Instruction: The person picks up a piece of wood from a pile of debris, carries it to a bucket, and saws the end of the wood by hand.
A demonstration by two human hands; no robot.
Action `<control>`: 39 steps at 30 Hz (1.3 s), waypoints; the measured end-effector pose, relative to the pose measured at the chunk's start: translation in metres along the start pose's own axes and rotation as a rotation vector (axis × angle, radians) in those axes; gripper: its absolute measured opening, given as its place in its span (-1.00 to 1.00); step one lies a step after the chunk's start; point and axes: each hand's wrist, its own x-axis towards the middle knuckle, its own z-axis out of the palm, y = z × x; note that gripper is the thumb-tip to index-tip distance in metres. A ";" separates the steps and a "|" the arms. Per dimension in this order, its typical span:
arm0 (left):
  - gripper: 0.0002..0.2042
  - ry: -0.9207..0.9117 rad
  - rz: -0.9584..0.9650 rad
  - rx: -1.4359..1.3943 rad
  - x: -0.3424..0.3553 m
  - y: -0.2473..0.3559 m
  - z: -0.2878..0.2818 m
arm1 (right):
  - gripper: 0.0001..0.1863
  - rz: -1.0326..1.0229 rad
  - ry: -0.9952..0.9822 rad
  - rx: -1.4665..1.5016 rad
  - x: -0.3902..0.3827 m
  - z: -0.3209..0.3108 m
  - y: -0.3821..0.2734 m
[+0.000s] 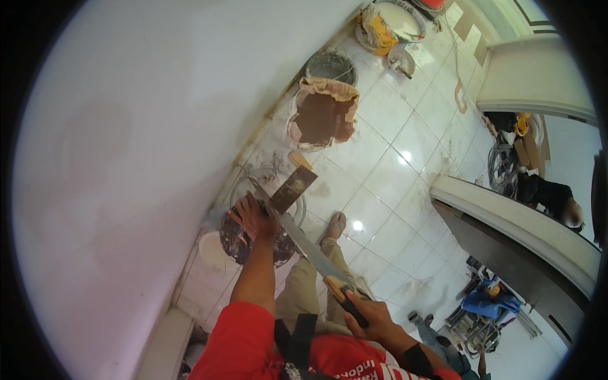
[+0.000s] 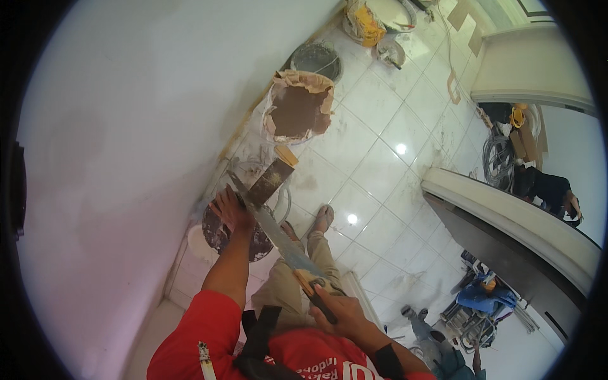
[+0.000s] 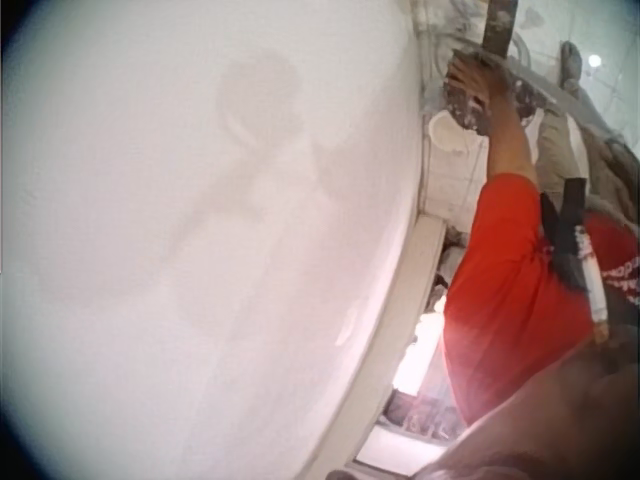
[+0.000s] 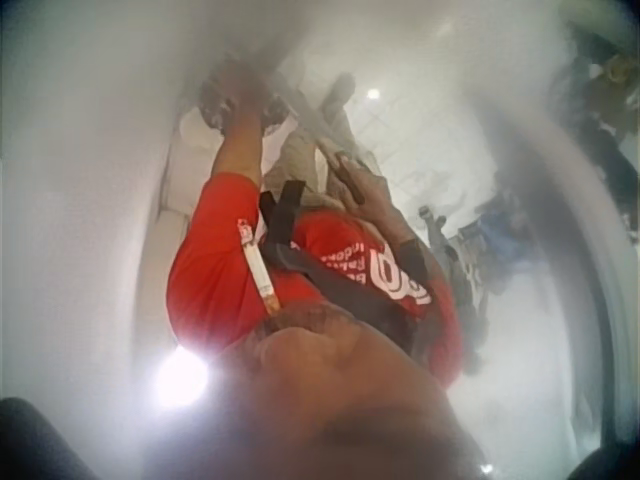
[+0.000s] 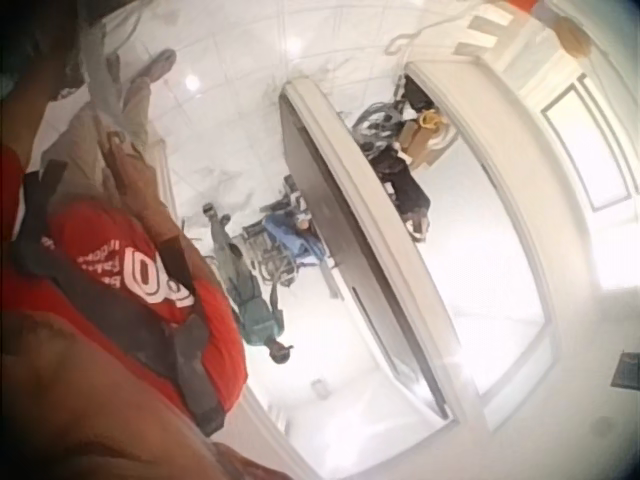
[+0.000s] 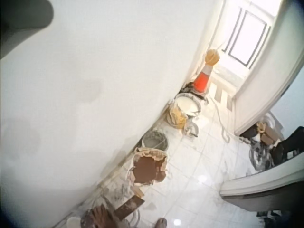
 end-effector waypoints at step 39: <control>-0.15 0.356 0.408 0.169 -0.005 0.064 0.041 | -0.55 -0.088 0.194 0.147 0.079 0.063 0.030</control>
